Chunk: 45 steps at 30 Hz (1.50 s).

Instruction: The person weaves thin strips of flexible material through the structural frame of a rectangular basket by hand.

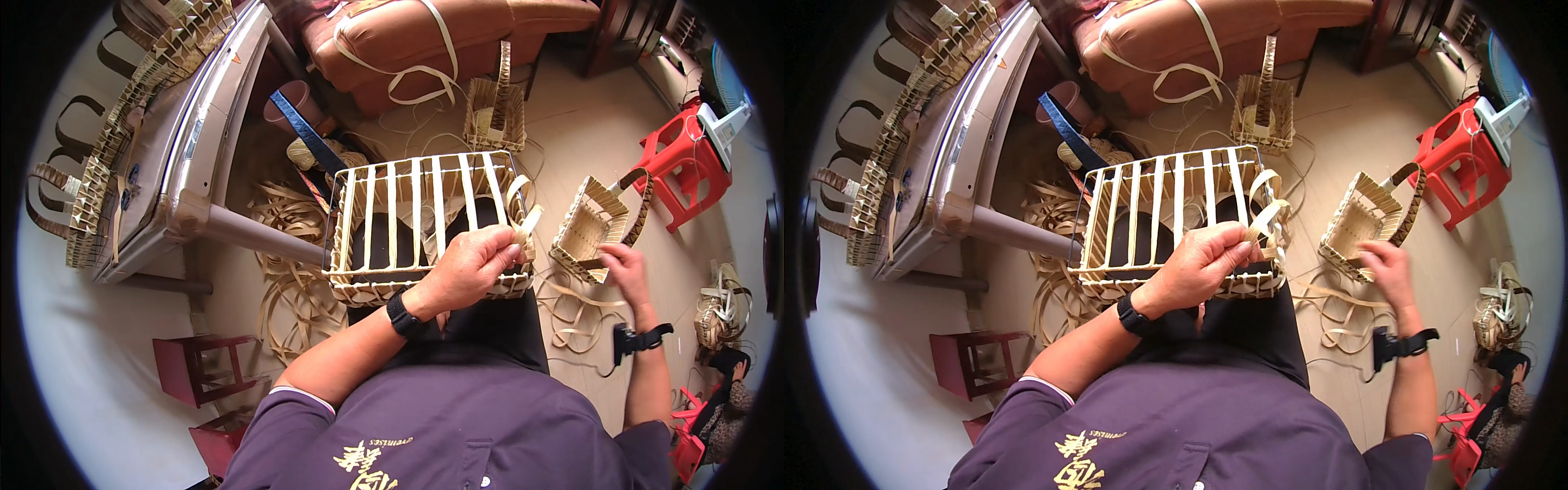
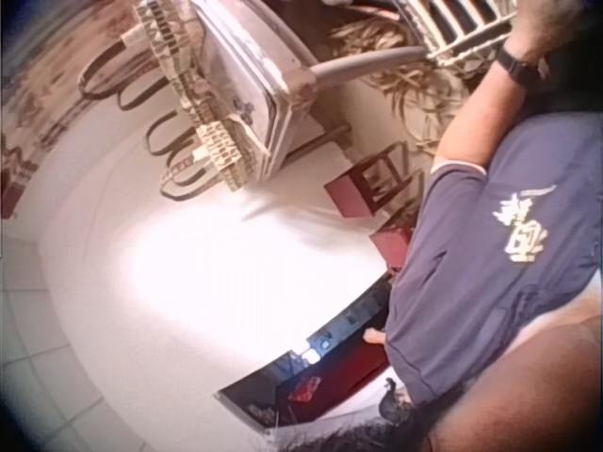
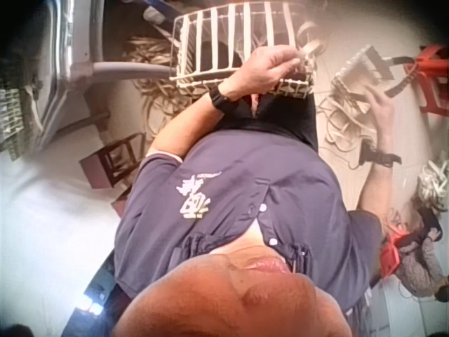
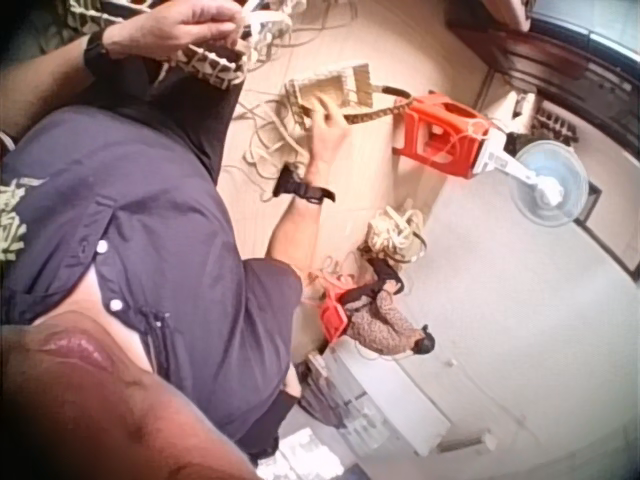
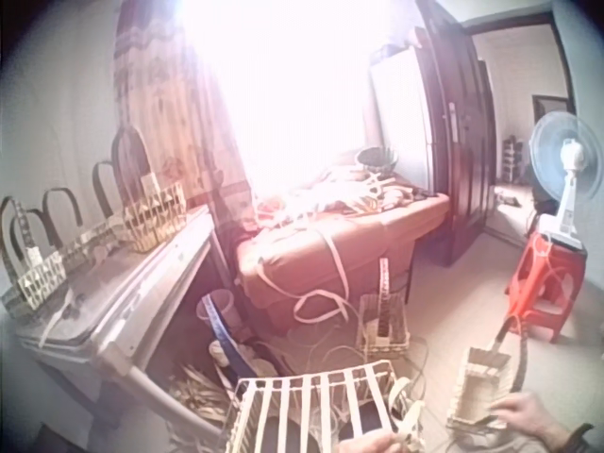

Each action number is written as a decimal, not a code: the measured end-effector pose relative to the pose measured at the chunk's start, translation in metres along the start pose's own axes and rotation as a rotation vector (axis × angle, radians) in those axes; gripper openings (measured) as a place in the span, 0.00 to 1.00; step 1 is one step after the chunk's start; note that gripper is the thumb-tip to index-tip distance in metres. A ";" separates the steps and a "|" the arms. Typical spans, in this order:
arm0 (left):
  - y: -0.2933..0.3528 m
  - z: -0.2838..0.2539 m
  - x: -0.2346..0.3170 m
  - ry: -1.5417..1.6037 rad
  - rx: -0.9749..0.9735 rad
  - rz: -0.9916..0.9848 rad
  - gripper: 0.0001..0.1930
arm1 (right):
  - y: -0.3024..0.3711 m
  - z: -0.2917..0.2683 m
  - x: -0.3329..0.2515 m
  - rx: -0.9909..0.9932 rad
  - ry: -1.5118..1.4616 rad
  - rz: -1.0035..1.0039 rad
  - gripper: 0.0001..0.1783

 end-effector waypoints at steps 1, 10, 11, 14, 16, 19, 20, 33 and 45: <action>-0.001 0.001 -0.001 0.006 0.002 0.007 0.09 | -0.001 0.037 -0.034 -0.121 -0.234 0.171 0.14; -0.001 -0.002 -0.005 -0.021 -0.003 0.011 0.10 | -0.025 0.109 -0.101 -0.340 -0.417 0.084 0.04; -0.001 -0.002 -0.004 -0.006 -0.001 0.002 0.10 | -0.023 0.105 -0.090 -0.340 -0.415 0.087 0.04; -0.003 -0.001 -0.006 0.002 0.002 -0.002 0.10 | -0.020 0.071 -0.098 -0.025 0.192 -0.307 0.03; -0.004 0.001 -0.005 0.001 -0.004 0.008 0.10 | -0.003 0.049 -0.061 0.062 0.384 -0.350 0.03; -0.006 0.005 -0.006 0.032 -0.017 0.008 0.10 | 0.018 0.005 0.000 0.169 0.621 -0.329 0.05; -0.005 0.003 -0.007 0.016 -0.011 0.017 0.10 | 0.028 -0.009 0.010 0.200 0.612 -0.335 0.07; -0.009 0.008 -0.001 0.083 -0.024 0.026 0.10 | 0.228 -0.288 0.315 0.136 1.158 0.308 0.21; -0.003 -0.005 -0.008 -0.024 -0.004 0.012 0.10 | -0.009 0.108 -0.143 -0.282 -0.034 -0.189 0.20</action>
Point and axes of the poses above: each hand's wrist, its own y-axis away from the middle knuckle, its own z-axis out of the palm, x = y × z, the point moved 8 cm from there along -y, towards the middle knuckle, and after that the axes turned 3 degrees about x, right-handed, at the moved point
